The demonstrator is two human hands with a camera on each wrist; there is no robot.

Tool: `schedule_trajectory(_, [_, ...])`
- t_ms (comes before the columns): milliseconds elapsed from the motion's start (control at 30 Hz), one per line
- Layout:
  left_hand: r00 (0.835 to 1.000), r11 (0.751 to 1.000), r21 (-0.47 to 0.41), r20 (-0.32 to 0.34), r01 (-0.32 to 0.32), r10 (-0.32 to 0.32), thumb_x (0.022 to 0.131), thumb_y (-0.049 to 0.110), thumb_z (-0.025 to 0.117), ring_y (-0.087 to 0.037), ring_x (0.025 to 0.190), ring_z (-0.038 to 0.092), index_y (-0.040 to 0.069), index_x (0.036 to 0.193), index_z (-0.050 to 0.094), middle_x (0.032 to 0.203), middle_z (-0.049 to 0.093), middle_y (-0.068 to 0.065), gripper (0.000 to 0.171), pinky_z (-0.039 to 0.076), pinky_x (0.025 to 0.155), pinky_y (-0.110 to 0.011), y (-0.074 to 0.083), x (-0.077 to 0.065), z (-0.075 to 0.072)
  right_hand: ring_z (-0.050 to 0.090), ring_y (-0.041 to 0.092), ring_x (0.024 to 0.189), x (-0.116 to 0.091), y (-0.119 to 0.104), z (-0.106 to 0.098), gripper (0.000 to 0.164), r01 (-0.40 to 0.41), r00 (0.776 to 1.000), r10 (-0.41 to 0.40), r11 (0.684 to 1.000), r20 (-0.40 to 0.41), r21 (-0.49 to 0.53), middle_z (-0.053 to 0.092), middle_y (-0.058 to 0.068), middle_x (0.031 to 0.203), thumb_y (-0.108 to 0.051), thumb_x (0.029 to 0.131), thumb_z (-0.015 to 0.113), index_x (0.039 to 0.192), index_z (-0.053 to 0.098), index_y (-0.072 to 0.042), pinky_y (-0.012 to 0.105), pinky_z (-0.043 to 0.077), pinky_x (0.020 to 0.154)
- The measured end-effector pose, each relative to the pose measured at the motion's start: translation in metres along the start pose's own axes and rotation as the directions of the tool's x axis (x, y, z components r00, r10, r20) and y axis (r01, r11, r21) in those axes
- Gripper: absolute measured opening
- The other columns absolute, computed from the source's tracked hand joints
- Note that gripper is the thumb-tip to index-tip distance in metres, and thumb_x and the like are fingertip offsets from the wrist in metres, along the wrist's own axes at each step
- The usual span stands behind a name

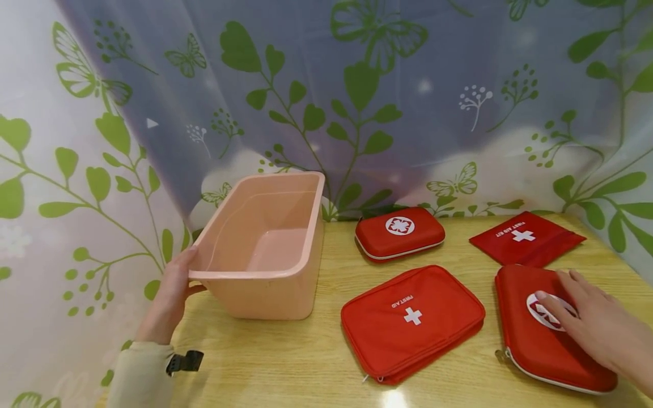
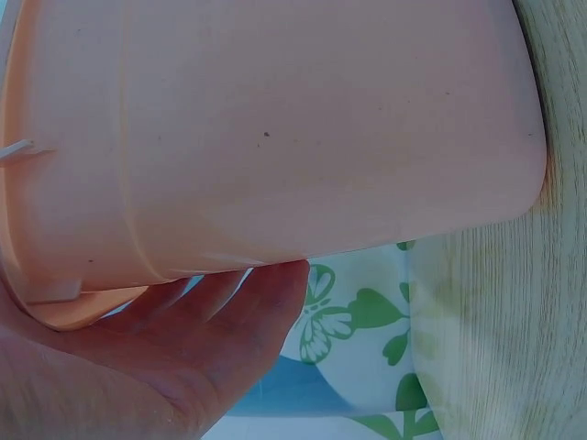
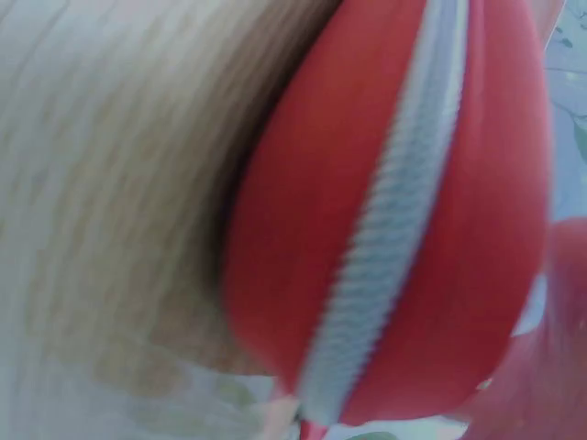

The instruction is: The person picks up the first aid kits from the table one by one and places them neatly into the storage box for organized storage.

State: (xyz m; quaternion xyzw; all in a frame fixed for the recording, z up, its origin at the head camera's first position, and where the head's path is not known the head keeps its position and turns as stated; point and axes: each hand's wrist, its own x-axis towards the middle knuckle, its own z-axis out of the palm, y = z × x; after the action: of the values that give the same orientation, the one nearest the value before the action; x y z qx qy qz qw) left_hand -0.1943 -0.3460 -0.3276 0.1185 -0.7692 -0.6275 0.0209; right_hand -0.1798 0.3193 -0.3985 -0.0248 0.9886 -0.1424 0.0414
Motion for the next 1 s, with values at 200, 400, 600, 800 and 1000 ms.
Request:
schedule_trajectory(200, [1.000,1.000,0.010,-0.013,-0.006,0.006,0.104,0.046,0.030,0.000,0.095,0.054,0.004,0.155,0.023,0.149,0.032,-0.024,0.066,0.048,0.078,-0.027,0.000,0.001,0.001,0.049,0.043,0.082,-0.004,-0.005,-0.005,0.116,-0.191,0.975,0.182,0.979,0.130,0.063,0.034,0.041,0.114,-0.075,0.090,0.039,0.140,0.006,0.024,0.041,0.051,0.062])
schedule_trajectory(400, [1.000,0.999,0.041,-0.003,-0.024,0.025,0.105,0.046,0.029,0.000,0.093,0.055,0.003,0.155,0.024,0.146,0.034,-0.026,0.066,0.050,0.077,-0.027,-0.001,0.001,-0.001,0.046,0.044,0.085,-0.003,-0.004,-0.001,0.131,-0.298,0.930,0.265,0.950,0.253,0.099,0.035,0.044,0.108,-0.080,0.084,0.044,0.135,-0.013,0.027,0.042,0.051,0.066])
schedule_trajectory(600, [0.999,0.997,0.069,-0.011,-0.034,0.035,0.105,0.045,0.030,0.001,0.091,0.056,0.001,0.153,0.027,0.143,0.038,-0.026,0.065,0.050,0.077,-0.028,0.000,0.002,-0.003,0.049,0.040,0.080,-0.004,-0.001,0.006,0.130,-0.307,0.925,0.261,0.942,0.275,0.136,0.045,0.038,0.094,-0.075,0.084,0.052,0.134,-0.013,0.027,0.040,0.049,0.064])
schedule_trajectory(800, [0.999,0.995,0.089,-0.013,-0.041,0.042,0.105,0.045,0.029,0.001,0.092,0.055,0.002,0.153,0.027,0.145,0.037,-0.026,0.065,0.050,0.077,-0.028,0.001,0.002,-0.003,0.050,0.041,0.082,-0.001,0.006,0.009,0.133,-0.308,0.929,0.251,0.932,0.272,0.190,0.042,0.040,0.098,-0.073,0.083,0.056,0.135,-0.018,0.025,0.038,0.050,0.063])
schedule_trajectory(1000, [0.999,0.997,0.070,-0.025,-0.028,0.030,0.105,0.044,0.029,0.000,0.093,0.054,0.002,0.154,0.026,0.146,0.035,-0.026,0.064,0.050,0.076,-0.026,0.002,0.001,-0.002,0.051,0.041,0.084,0.004,0.012,0.009,0.130,-0.292,0.940,0.233,0.927,0.248,0.236,0.038,0.043,0.104,-0.068,0.083,0.062,0.135,-0.010,0.028,0.037,0.054,0.063])
